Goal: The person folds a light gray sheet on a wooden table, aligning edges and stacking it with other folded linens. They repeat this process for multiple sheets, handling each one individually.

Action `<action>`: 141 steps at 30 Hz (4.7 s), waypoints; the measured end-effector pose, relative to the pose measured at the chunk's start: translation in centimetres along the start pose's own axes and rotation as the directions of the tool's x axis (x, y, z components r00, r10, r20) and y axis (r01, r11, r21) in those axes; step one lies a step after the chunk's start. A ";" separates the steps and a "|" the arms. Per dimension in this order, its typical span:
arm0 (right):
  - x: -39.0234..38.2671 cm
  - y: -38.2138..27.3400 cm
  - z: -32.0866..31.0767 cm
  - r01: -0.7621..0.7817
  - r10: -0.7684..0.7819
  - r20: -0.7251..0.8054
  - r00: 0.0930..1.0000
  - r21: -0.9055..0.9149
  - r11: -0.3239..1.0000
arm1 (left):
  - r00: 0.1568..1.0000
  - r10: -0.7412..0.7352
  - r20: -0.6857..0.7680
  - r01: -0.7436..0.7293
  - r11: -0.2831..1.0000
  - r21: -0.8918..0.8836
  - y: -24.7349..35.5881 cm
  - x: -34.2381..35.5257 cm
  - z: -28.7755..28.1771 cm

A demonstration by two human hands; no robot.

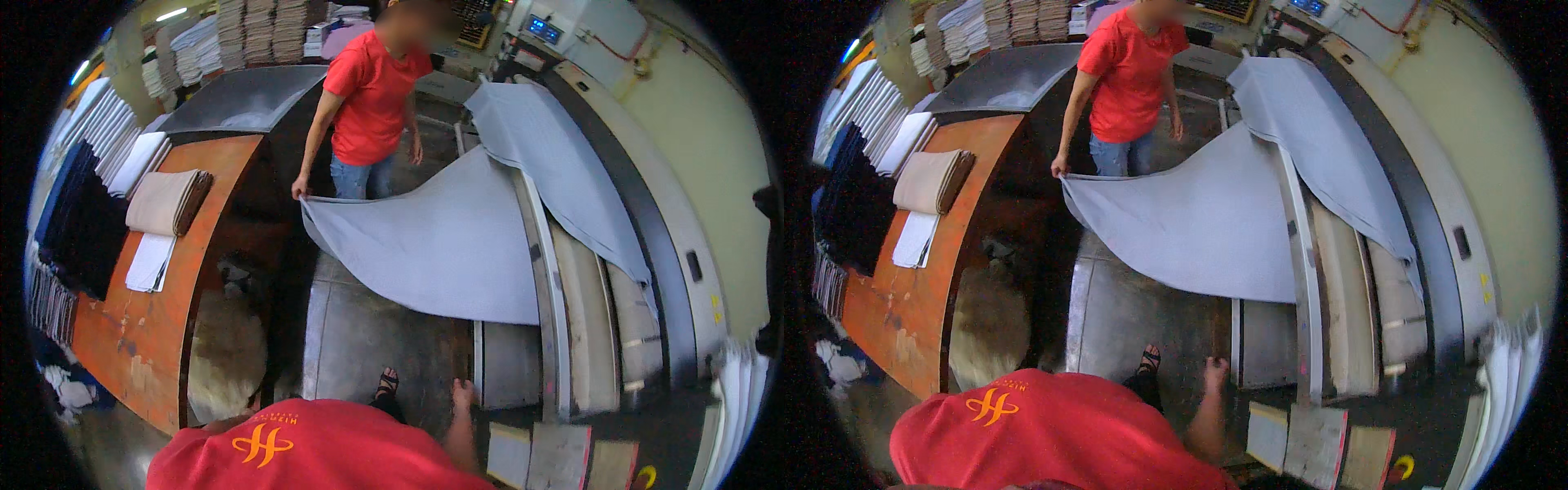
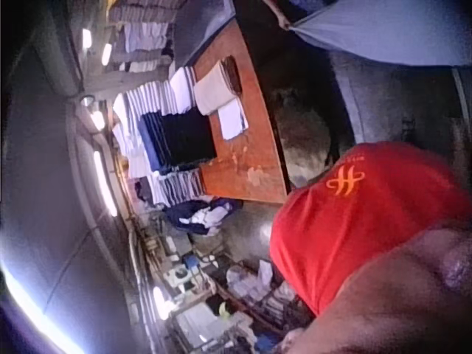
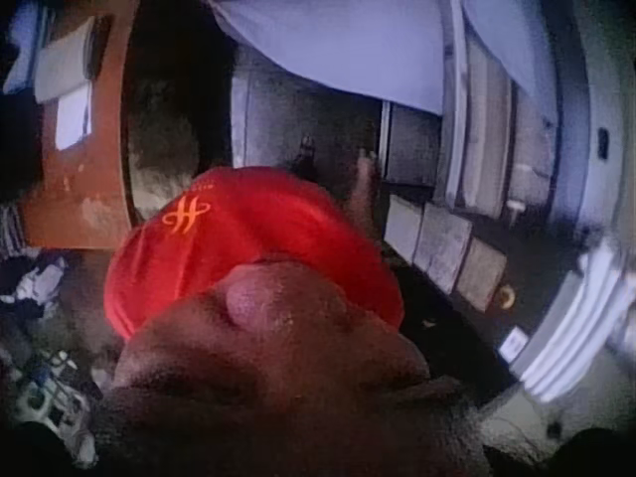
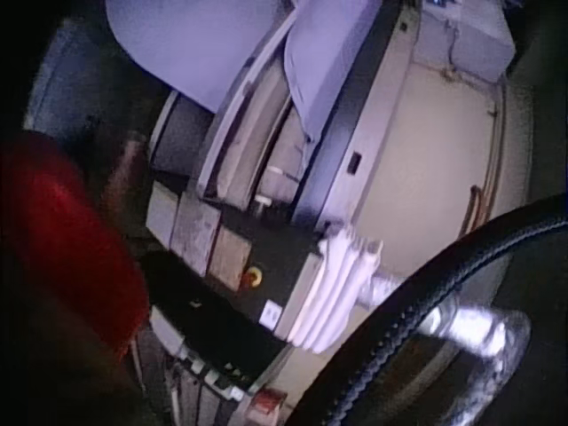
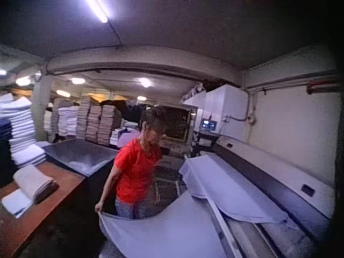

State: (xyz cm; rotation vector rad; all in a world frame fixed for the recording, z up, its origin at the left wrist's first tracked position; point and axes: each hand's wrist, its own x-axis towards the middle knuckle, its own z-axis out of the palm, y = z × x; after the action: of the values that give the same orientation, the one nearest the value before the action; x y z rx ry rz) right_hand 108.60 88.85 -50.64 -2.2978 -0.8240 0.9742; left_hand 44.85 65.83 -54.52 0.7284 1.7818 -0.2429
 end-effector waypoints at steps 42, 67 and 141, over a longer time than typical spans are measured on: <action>2.5 -25.2 -4.2 -0.215 -0.598 0.498 0.628 0.850 0.482 | 0.471 0.871 -0.141 -0.847 0.491 0.206 61.8 -8.6 7.2; -25.4 -30.1 0.6 0.268 -0.575 0.331 0.748 0.642 0.718 | 0.023 0.962 0.273 0.192 0.264 -0.945 38.4 -16.0 -8.1; -52.1 -6.3 -5.4 0.696 -0.694 -0.101 0.713 0.222 0.683 | 0.215 0.927 0.309 -0.116 0.338 -0.934 16.3 -30.4 -1.5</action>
State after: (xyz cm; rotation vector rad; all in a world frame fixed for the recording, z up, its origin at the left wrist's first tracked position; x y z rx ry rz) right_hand 81.52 55.88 -19.67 -1.5446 -1.3537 0.6512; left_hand 58.39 68.71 -22.86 0.4491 0.2982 0.6630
